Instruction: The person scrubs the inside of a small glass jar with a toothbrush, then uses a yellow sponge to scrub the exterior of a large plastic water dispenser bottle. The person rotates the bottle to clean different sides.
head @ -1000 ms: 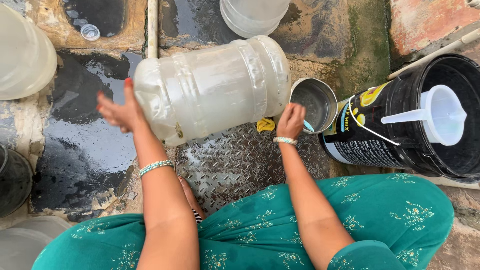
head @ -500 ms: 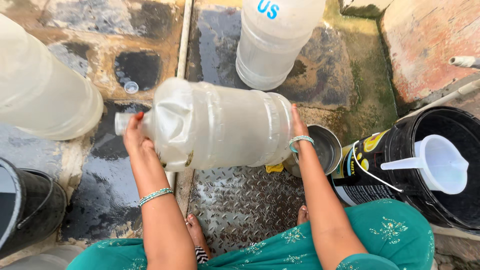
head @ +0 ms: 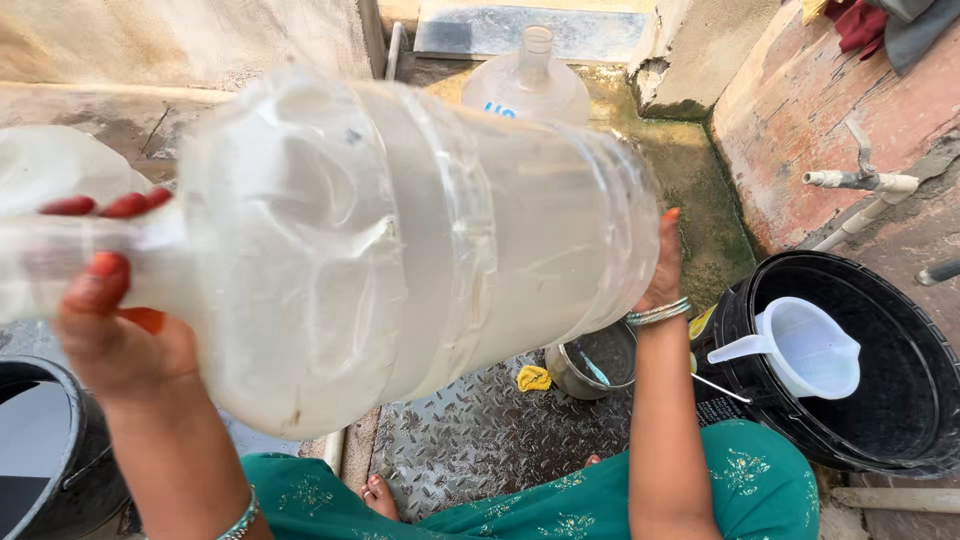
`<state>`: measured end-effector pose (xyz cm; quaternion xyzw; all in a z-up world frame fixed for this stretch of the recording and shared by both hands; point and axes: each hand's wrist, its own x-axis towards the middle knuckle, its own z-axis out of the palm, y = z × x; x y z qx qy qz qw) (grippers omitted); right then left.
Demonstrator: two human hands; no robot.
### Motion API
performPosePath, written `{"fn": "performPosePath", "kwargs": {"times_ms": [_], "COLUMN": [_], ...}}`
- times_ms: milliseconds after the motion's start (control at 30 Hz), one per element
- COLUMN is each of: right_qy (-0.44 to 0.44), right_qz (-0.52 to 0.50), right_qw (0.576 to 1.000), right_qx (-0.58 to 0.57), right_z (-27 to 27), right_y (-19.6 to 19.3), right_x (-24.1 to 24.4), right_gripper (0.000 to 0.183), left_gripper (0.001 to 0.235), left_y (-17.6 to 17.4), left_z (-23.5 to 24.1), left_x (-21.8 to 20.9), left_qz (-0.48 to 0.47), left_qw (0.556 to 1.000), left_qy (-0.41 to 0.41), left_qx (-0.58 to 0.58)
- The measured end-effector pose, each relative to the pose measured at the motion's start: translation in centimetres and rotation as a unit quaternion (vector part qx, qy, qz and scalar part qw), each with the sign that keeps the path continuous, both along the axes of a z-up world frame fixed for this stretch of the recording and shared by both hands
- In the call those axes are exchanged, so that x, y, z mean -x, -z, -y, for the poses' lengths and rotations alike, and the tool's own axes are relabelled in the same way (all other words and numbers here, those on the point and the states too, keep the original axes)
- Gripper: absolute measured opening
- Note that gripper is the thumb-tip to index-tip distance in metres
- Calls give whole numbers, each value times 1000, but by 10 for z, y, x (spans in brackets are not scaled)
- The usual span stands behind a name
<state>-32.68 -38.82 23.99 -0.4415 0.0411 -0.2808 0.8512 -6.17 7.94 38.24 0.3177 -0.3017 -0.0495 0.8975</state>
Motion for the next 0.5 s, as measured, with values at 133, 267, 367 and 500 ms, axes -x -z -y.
{"fn": "performPosePath", "kwargs": {"times_ms": [133,267,367,500], "right_qy": [44,18,118,111], "right_qz": [-348,-241,-189,163], "right_qw": [931,961,973,972], "right_qx": [-99,-134,-54,126], "right_z": [-47,-74,-47,-19], "right_y": [130,149,71,-6], "right_x": [-13,-24,-8,28], "right_gripper": [80,82,93,89], "left_gripper": [35,44,44,40], "left_y": [51,54,29,3], "left_z": [48,58,14,1], "left_x": [-3,4,8,6], "left_qz": [-139,-127,-24,15], "left_qw": [978,967,993,999], "left_qy": [-56,-77,-38,-24], "left_qx": [-145,-205,-108,-32]}}
